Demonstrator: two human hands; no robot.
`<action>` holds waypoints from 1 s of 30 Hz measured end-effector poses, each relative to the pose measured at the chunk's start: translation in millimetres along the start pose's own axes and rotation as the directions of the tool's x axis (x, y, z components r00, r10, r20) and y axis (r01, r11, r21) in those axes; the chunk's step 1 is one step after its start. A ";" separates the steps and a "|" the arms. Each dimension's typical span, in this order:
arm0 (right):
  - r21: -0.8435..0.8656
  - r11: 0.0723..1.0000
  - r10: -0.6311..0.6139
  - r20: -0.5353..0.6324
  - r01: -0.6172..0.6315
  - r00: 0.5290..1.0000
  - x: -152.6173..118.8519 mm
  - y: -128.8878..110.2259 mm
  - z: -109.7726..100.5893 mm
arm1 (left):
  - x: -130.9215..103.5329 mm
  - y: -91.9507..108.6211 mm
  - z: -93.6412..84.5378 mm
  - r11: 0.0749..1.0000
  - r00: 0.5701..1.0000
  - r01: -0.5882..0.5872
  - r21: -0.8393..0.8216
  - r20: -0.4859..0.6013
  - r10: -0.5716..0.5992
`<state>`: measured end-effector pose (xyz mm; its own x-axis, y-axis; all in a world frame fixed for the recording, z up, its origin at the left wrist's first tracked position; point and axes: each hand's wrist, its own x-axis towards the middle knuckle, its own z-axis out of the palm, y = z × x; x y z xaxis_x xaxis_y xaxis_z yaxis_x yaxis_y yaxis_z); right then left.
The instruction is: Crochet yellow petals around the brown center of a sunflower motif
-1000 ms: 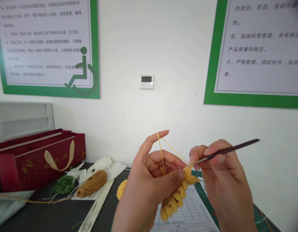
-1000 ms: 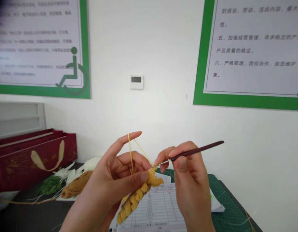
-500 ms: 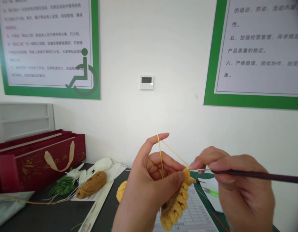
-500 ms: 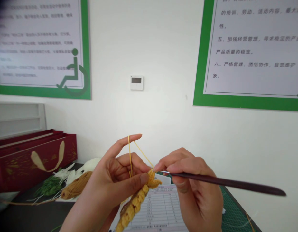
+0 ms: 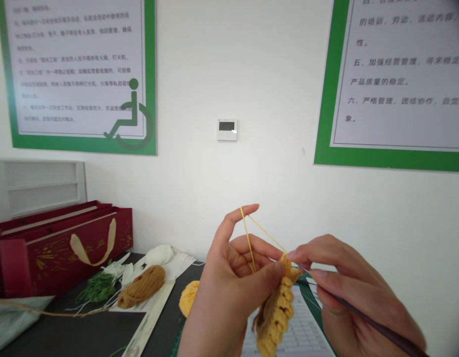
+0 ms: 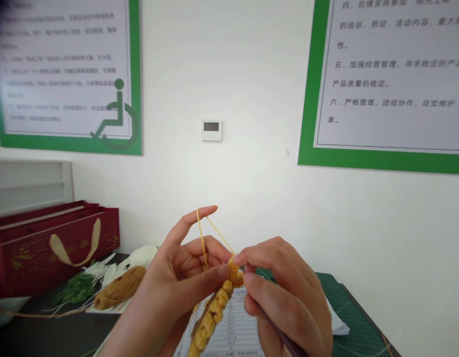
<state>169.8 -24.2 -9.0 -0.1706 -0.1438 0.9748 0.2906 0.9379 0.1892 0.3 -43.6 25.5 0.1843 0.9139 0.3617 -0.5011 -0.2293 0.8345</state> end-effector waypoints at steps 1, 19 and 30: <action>-0.009 1.000 -0.012 -0.019 0.011 1.000 0.3 0.7 1.7 | -0.1 0.2 0.1 1.000 1.000 0.003 -0.003 0.001 -0.003; 0.379 0.853 0.483 -0.317 -0.358 0.816 4.2 -10.9 23.2 | -4.2 5.9 6.0 0.998 0.999 0.040 -0.046 -0.003 -0.040; 0.415 0.824 0.525 -0.301 -0.386 0.796 6.5 -9.4 26.5 | -4.2 5.7 5.6 1.000 0.999 0.001 0.023 -0.032 0.000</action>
<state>141.0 -25.7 -7.6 0.3006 0.2828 0.9109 -0.0859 0.9592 -0.2695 1.4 -50.7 31.0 0.1570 0.9242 0.3481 -0.4813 -0.2361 0.8441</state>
